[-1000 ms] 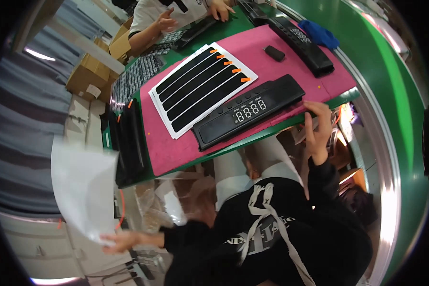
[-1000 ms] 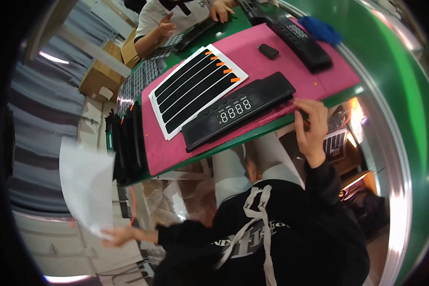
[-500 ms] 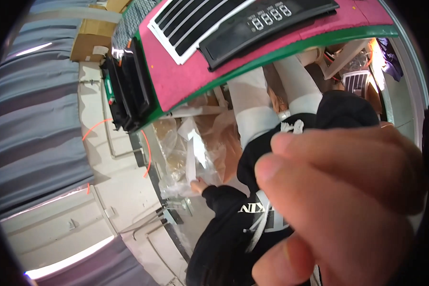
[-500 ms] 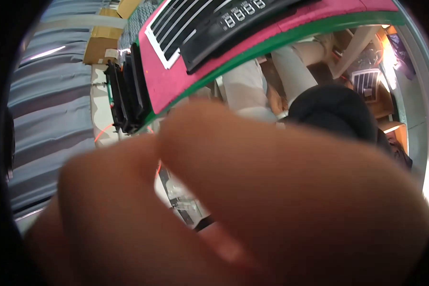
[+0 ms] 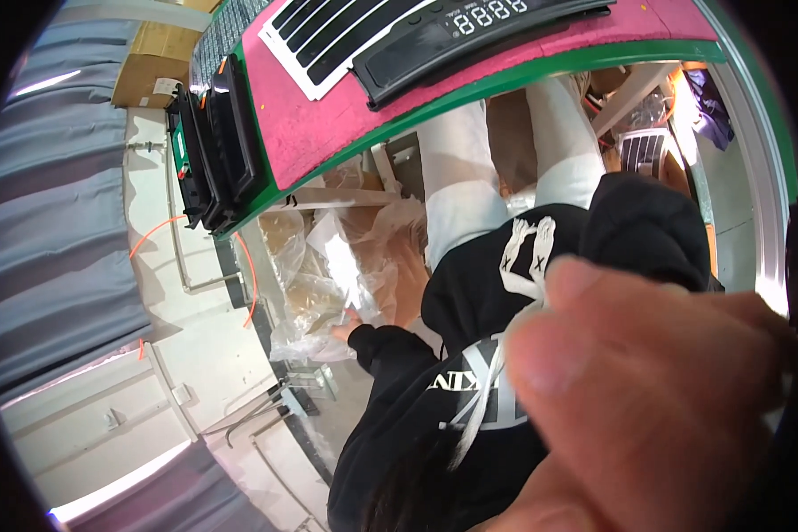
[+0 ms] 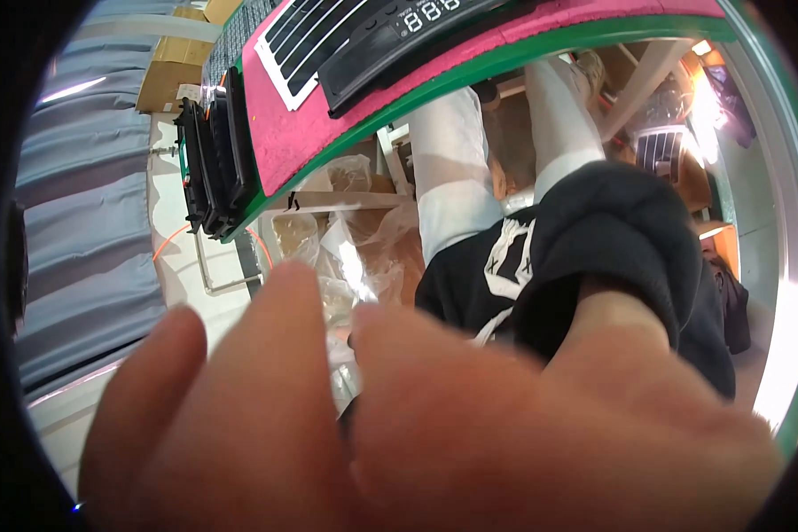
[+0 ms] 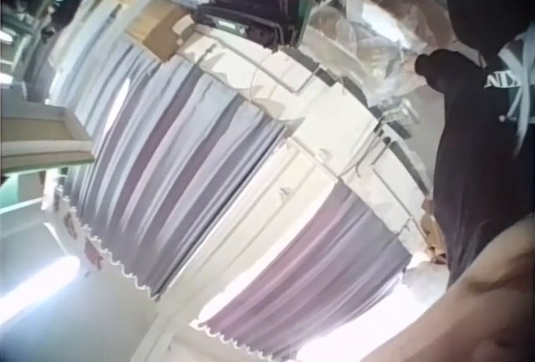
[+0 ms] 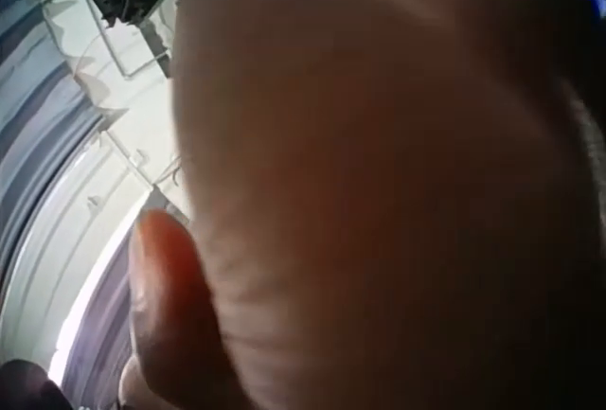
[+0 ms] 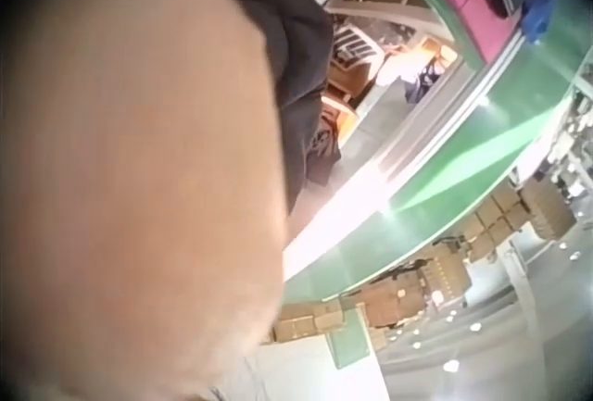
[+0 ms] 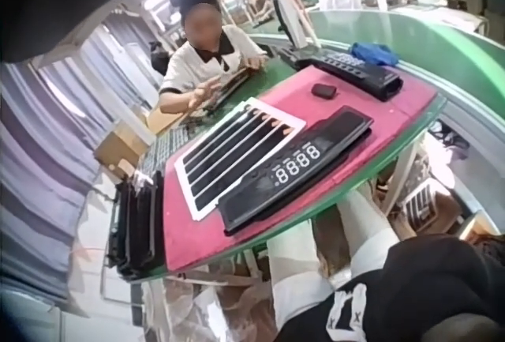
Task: Testing and assembling electronic scales at a factory workbench.
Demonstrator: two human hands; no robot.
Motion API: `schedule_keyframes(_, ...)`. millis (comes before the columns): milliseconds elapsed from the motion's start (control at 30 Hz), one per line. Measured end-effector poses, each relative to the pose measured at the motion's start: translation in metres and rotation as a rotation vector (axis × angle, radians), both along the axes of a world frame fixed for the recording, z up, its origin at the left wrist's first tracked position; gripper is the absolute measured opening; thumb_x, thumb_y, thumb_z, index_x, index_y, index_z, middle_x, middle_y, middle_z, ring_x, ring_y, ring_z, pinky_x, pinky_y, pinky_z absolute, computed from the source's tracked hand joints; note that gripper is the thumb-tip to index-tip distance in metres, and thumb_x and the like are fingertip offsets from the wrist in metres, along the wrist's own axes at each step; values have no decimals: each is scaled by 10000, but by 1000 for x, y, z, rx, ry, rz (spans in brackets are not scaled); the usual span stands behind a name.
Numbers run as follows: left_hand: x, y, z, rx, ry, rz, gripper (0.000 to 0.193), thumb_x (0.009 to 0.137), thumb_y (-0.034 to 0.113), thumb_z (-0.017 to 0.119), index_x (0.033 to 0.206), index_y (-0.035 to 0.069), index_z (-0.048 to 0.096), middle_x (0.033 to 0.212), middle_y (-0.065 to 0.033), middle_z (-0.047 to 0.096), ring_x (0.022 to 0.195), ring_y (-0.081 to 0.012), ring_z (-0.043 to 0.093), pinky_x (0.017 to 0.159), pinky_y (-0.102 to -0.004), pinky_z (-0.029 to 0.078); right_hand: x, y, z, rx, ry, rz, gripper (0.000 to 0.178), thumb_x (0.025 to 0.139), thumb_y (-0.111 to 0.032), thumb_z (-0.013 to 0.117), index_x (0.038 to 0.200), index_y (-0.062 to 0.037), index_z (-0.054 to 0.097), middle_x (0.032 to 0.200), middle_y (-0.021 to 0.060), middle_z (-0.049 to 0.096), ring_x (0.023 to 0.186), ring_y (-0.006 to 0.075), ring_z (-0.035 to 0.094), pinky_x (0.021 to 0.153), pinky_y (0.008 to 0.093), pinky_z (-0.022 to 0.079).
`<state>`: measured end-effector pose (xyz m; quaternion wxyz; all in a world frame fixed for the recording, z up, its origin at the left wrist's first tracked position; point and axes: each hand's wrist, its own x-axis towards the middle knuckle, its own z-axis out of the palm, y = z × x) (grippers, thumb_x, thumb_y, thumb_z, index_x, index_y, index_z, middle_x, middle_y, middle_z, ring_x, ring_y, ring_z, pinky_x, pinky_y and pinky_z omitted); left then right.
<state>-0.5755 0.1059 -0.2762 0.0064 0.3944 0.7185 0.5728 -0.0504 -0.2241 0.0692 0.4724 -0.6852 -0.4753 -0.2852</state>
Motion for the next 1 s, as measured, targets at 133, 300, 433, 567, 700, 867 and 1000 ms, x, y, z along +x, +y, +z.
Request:
schedule_keyframes(133, 89, 37, -4, 57, -167, -121, 344, 923, 174, 538, 1173, -56, 481, 1065, -219, 550, 939, -348, 550, 786, -427, 470, 7, -23, -8, 2, -10, -53, 132, 759, -111, 639, 844, -30, 579, 769, 71, 620, 583, 195, 554, 519, 303, 421)
schedule_keyframes(300, 248, 57, 51, 89, -328, -259, 331, 921, 166, 539, 1167, -50, 486, 1054, -211, 552, 931, -339, 551, 785, -418, 470, 24, 47, 16, -13, -9, -134, 143, 779, -152, 653, 825, -33, 588, 748, 54, 623, 550, 176, 549, 493, 286, 413)
schedule_keyframes(433, 367, -21, 182, 503, -37, -607, 175, 908, 109, 546, 1020, -25, 531, 934, -135, 539, 861, -235, 528, 754, -324, 437, 17, 12, 12, -5, -50, -181, 165, 796, -184, 664, 810, -36, 595, 731, 41, 625, 523, 162, 545, 472, 272, 406)
schedule_keyframes(567, 490, -92, 271, 240, -71, -1254, 207, 897, 177, 613, 921, -21, 559, 835, -73, 541, 753, -156, 511, 670, -269, 420, 55, 22, 10, -200, -141, -134, 177, 790, -160, 666, 667, -55, 593, 704, 15, 609, 477, 146, 520, 397, 244, 355)
schedule_keyframes(700, 555, -65, 280, 13, 258, -1377, 279, 852, 242, 683, 896, -17, 587, 784, -82, 581, 679, -181, 529, 624, -288, 430, 99, 55, -3, -262, -181, -95, 213, 798, -137, 635, 615, -49, 572, 679, 36, 588, 504, 198, 537, 445, 301, 405)
schedule_keyframes(867, 562, -44, 278, -146, 558, -1221, 291, 840, 249, 702, 897, -15, 595, 743, -87, 586, 657, -180, 531, 608, -295, 429, 140, 90, 13, -508, -229, -41, 280, 847, -212, 581, 633, -32, 587, 679, 93, 594, 586, 269, 587, 507, 368, 447)
schedule_keyframes(1000, 557, -34, 276, -259, 93, -1350, 252, 866, 232, 683, 890, -4, 600, 727, -37, 567, 678, -124, 522, 608, -276, 420, 165, 125, 17, -759, -264, 76, 317, 880, -265, 533, 720, -3, 611, 673, 131, 599, 661, 322, 616, 557, 394, 484)
